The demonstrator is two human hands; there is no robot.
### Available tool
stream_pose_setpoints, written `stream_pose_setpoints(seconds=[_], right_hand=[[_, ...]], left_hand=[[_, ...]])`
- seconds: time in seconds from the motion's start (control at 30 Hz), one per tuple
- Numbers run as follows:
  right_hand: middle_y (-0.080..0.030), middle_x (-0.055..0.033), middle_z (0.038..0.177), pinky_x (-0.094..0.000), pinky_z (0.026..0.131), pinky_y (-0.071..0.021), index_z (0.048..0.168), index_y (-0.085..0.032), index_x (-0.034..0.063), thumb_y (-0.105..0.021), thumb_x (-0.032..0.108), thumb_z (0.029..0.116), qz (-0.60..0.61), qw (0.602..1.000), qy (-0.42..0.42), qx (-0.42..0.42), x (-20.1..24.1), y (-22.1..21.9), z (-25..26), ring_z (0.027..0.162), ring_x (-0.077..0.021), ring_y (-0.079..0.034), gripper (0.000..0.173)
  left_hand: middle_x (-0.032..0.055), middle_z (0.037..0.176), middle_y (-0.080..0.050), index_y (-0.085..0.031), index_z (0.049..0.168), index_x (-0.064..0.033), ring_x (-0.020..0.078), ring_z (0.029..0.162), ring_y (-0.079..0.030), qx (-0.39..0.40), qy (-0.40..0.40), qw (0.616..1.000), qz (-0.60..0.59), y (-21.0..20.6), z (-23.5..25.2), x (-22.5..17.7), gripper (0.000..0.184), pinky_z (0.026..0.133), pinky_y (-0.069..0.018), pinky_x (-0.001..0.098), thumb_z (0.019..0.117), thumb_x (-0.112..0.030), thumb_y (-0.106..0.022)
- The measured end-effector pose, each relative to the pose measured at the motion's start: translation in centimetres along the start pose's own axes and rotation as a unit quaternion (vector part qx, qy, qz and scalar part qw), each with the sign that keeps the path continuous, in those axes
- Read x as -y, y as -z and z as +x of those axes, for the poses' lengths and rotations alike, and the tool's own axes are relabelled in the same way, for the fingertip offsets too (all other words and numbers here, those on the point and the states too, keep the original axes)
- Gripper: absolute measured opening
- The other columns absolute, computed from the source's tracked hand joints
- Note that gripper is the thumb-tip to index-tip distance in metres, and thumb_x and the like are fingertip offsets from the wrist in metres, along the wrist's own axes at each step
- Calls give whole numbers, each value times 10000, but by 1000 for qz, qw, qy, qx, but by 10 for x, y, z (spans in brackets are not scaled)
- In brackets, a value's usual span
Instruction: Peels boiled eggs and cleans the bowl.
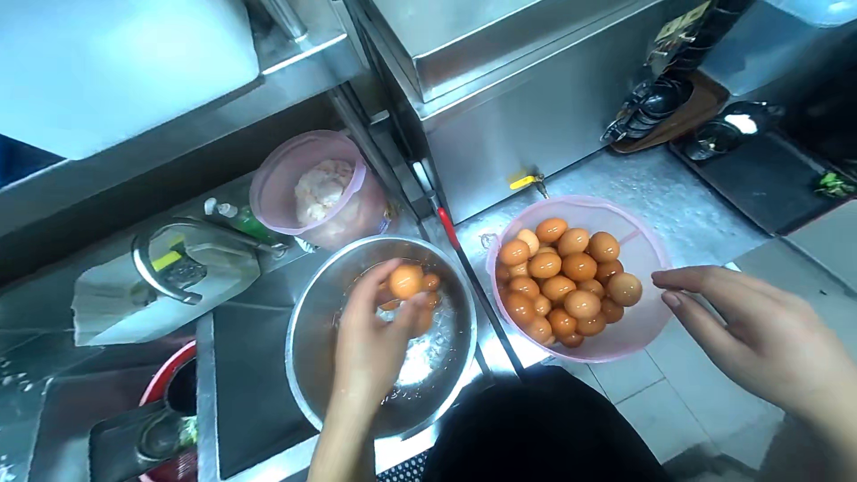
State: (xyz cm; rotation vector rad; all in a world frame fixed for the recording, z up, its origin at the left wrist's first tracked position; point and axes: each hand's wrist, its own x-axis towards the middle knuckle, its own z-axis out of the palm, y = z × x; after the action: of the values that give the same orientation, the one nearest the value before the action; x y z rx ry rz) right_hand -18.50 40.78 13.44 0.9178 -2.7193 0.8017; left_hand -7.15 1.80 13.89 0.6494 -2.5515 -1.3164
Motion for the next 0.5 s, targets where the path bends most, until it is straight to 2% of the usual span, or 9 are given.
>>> stream_pose_setpoints(seconds=[0.1, 0.2, 0.27, 0.33, 0.43, 0.5], right_hand=[[-714, -31, 1075, -389, 840, -577, 1141, -732, 96, -507, 294, 1018, 7, 1000, 6, -16, -1, 6, 1, 973, -141, -678, 324], [-715, -29, 1071, -383, 829, -582, 1148, -733, 99, -508, 299, 1022, 1, 1000, -5, -24, -5, 10, -5, 962, -136, -679, 326], [-715, -27, 1075, -397, 834, -581, 1154, -734, 104, -503, 301, 1022, -4, 999, -20, -25, -7, 14, -13, 972, -146, -680, 331], [-717, -17, 1094, -401, 854, -580, 1166, -734, 119, -501, 311, 1026, -7, 999, -42, -26, -13, 18, -26, 998, -143, -681, 332], [-721, -30, 1090, -401, 842, -589, 1156, -733, 108, -500, 311, 1029, -5, 997, -71, -39, -25, 20, -47, 981, -147, -689, 335], [-723, -37, 1084, -403, 830, -589, 1144, -735, 99, -499, 312, 1028, -5, 995, -87, -47, -32, 19, -58, 964, -149, -689, 338]], left_hand=[[-12, 1295, -630, -584, 1403, -210, 110, 1038, -690, 114, -136, 983, -46, -41, -5, -61, 528, 789, -649, 319, 910, -218, -773], [2, 1322, -618, -610, 1388, -202, 137, 1164, -632, 228, -195, 954, 15, -101, -7, -100, 500, 940, -591, 386, 916, -221, -774], [17, 1332, -625, -622, 1379, -195, 197, 1218, -606, 283, -215, 932, 70, -136, -10, -112, 465, 989, -557, 439, 930, -207, -743], [6, 1314, -638, -631, 1361, -206, 226, 1221, -593, 321, -232, 910, 119, -163, -14, -115, 431, 960, -557, 445, 939, -212, -721], [19, 1285, -636, -635, 1326, -199, 270, 1215, -578, 376, -230, 879, 184, -184, -16, -121, 373, 897, -569, 465, 958, -220, -694], [35, 1291, -629, -631, 1334, -194, 289, 1224, -572, 402, -220, 864, 207, -191, -12, -123, 375, 902, -564, 480, 964, -224, -689]])
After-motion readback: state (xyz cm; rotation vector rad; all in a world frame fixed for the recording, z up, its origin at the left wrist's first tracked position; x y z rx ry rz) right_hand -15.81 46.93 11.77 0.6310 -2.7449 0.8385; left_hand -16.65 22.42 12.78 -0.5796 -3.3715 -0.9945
